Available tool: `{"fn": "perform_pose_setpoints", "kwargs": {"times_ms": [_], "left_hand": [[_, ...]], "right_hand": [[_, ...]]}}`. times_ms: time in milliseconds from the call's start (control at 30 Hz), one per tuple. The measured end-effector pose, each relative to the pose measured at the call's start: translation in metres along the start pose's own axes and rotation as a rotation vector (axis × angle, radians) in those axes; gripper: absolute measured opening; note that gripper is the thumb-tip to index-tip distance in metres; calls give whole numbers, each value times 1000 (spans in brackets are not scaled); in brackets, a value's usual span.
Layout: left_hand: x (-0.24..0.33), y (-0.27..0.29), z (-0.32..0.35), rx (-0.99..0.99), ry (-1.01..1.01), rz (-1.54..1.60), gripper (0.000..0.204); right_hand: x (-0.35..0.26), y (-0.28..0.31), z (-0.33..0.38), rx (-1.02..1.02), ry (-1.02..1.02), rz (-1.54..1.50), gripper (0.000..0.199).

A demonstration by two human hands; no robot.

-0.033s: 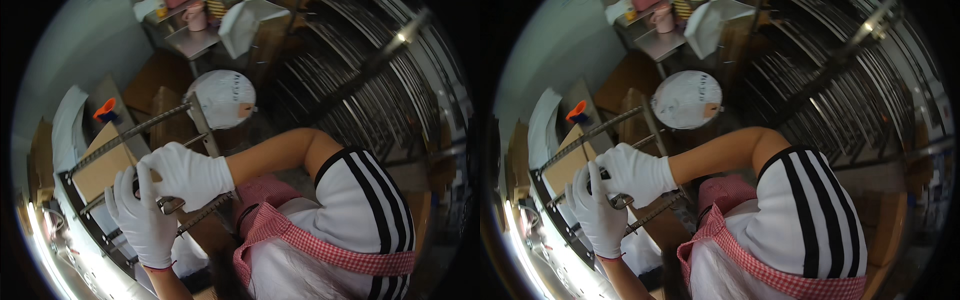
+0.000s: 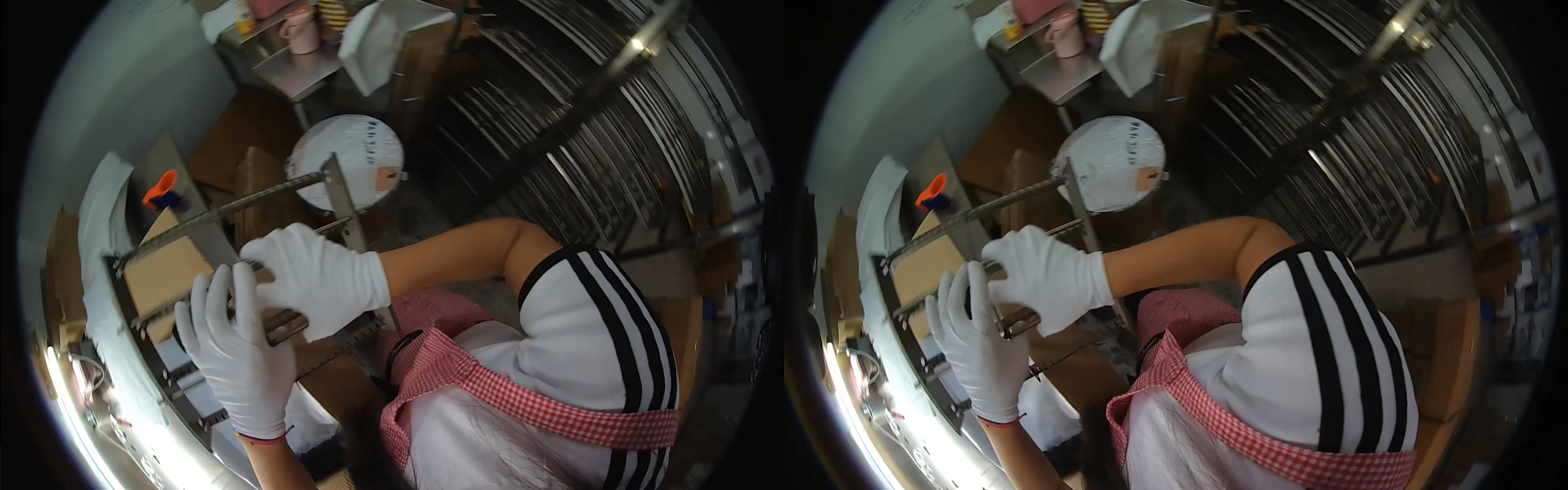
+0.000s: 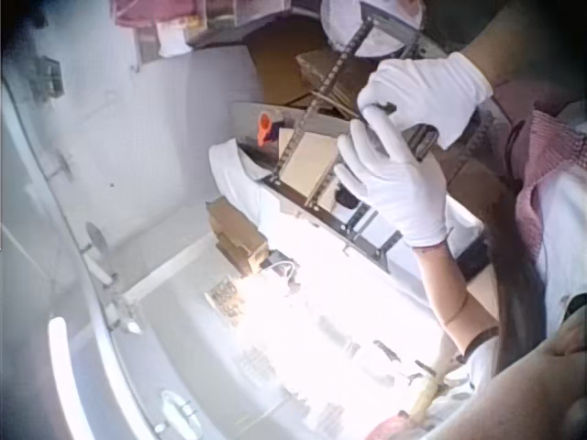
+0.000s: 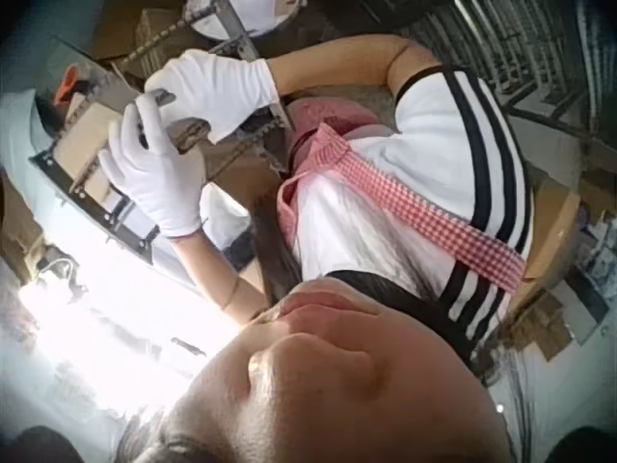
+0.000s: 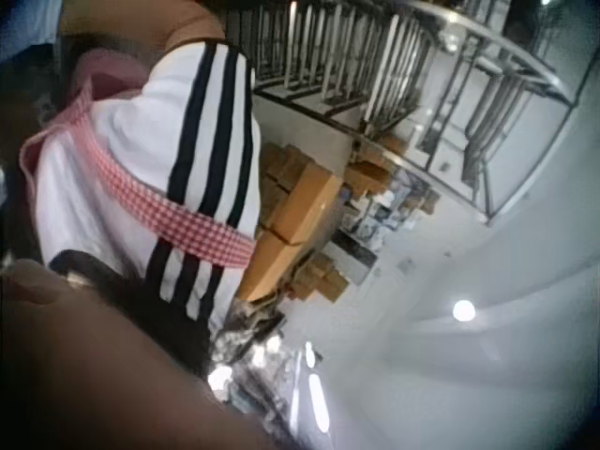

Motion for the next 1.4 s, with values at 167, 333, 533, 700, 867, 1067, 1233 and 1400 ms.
{"fn": "perform_pose_setpoints", "kwargs": {"times_ms": [167, 333, 533, 700, 867, 1067, 1233, 1400], "left_hand": [[56, -8, 19, -12, -226, 319, 76], [52, -68, 54, -322, -4, 128, 71], [50, -99, 76, -478, 193, -48, 61], [54, -101, 69, -450, 248, -34, 52], [56, -106, 67, -384, 242, -20, 48], [50, -109, 65, -319, 264, -6, 43], [50, -109, 64, -316, 285, 7, 40], [43, -109, 69, -297, 285, 19, 39]], "right_hand": [[67, 46, 168, -86, -522, -246, 65], [133, 84, 306, -48, -1282, -637, 58], [247, 136, 311, 85, -1344, 65, 61], [337, 170, 269, 145, -1361, 383, 63], [387, 203, 289, 54, -1424, 480, 66], [413, 217, 317, 473, -1629, 380, 50], [398, 236, 266, 90, -1018, 499, 24], [447, 339, 295, 261, -1707, 437, 92]]}}
Point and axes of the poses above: each hand's wrist, its own z-axis away from the middle knuckle, its own y-axis out of the back of the hand, x = y × z, the point moved 3 cm from there along -z, towards the middle knuckle, and after that the axes turned 3 degrees about y, right-handed, at the moved point
